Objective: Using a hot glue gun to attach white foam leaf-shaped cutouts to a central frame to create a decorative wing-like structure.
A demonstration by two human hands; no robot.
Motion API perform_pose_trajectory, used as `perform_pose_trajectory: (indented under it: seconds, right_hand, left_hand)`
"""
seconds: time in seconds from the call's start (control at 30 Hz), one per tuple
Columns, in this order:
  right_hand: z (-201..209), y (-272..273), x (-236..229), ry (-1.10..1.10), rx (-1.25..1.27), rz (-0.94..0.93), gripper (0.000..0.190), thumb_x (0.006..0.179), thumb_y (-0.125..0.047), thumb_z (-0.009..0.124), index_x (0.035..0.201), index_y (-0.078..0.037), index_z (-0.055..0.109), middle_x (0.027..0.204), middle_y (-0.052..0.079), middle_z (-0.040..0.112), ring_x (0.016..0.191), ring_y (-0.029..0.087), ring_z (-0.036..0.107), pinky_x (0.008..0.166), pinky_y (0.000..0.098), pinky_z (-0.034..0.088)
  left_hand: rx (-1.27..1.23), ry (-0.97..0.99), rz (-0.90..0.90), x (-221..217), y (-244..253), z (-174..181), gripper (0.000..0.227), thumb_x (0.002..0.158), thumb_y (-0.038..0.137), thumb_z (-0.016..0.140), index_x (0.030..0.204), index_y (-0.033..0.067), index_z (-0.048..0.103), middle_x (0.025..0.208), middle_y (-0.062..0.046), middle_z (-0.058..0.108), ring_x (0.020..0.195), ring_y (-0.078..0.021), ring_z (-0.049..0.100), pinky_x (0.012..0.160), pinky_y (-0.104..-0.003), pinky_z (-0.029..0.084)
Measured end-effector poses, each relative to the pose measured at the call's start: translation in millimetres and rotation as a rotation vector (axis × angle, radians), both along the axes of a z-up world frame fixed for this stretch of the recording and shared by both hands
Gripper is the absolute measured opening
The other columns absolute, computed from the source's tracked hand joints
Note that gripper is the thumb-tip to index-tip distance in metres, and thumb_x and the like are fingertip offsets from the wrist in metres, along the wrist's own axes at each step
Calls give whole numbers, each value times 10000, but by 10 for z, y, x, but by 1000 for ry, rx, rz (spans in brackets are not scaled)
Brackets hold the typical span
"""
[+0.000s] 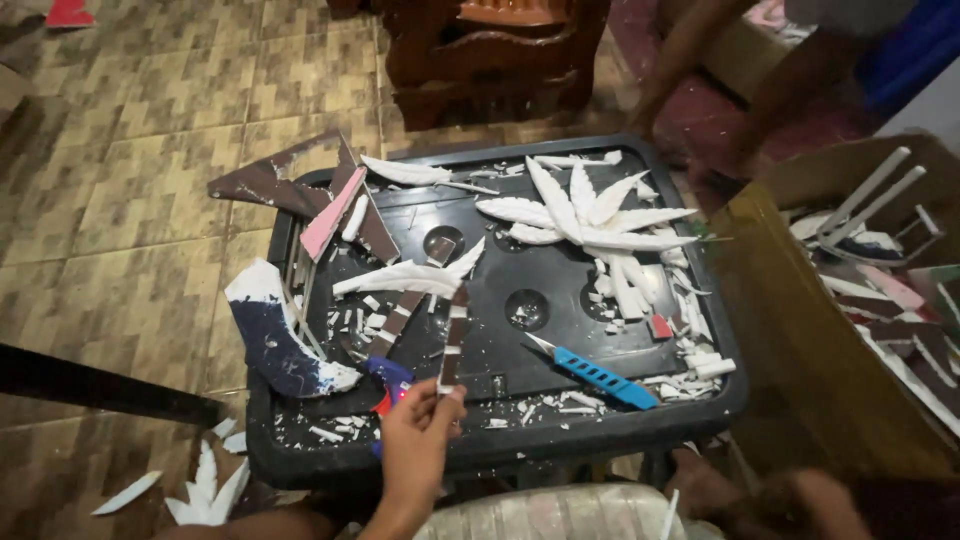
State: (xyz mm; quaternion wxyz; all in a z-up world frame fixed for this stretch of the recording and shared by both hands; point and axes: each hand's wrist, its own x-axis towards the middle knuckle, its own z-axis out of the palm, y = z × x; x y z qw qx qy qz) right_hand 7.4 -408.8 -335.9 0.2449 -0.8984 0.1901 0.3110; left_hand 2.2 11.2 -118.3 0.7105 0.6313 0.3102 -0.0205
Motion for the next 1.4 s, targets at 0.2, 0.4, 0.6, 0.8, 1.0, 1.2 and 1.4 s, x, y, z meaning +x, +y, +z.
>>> perform_pose_trajectory:
  seconds: [0.2, 0.4, 0.6, 0.8, 1.0, 1.2, 1.4]
  right_hand:
    - [1613, -185, -436, 25, 1183, -341, 502, 881, -149, 465, 875, 207, 818, 994, 339, 812, 1007, 437, 714, 963, 523, 465]
    - [456, -593, -603, -229, 845, -819, 253, 990, 109, 545, 1221, 212, 532, 983, 491, 621, 862, 636, 645, 735, 707, 496]
    - [874, -608, -546, -223, 498, -145, 245, 664, 35, 934, 882, 126, 871, 770, 242, 988, 699, 291, 923, 693, 366, 693]
    - [548, -534, -436, -79, 1014, -1019, 444, 1056, -167, 394, 1264, 217, 477, 1042, 438, 505, 921, 592, 519, 875, 705, 431]
    - [-39, -1026, -442, -123, 641, -456, 296, 811, 301, 700, 1105, 276, 722, 1029, 459, 828, 965, 490, 794, 951, 537, 589]
    - [-14, -1169, -395, -894, 338, 500, 245, 554, -306, 898, 783, -227, 857, 680, -4, 788, 600, 129, 771, 619, 279, 603]
    - [95, -1008, -435, -60, 785, -444, 318, 991, 32, 474, 1226, 167, 639, 1180, 419, 765, 1073, 510, 761, 1025, 577, 558]
  left_hand:
    - [-97, -109, -26, 7, -28, 107, 371, 910, -15, 570, 1269, -20, 661, 941, -156, 773, 596, -139, 511, 494, -254, 373]
    - [-56, -310, -128, -98, -75, 69, 372, 918, -54, 542, 1288, -15, 546, 940, -175, 779, 528, -117, 490, 428, -235, 351]
    - [-143, -315, -165, -89, 92, 65, 394, 869, 42, 386, 1188, -71, 588, 885, -234, 770, 603, -190, 558, 491, -296, 438]
    - [-330, -270, -142, -80, 241, 28, 414, 891, 112, 376, 1142, -61, 657, 782, -126, 594, 585, -167, 490, 494, -315, 368]
    - [-338, -283, -129, -98, 281, 30, 443, 951, 108, 307, 1170, -48, 659, 698, -110, 612, 474, -136, 453, 405, -287, 360]
    - [-288, -245, -80, -21, 242, 100, 396, 927, 96, 422, 1215, -65, 642, 804, -142, 650, 560, -168, 540, 479, -289, 414]
    - [74, -498, -218, -35, 34, 243, 269, 897, 4, 708, 1161, 4, 664, 911, -70, 677, 778, -124, 625, 693, -258, 569]
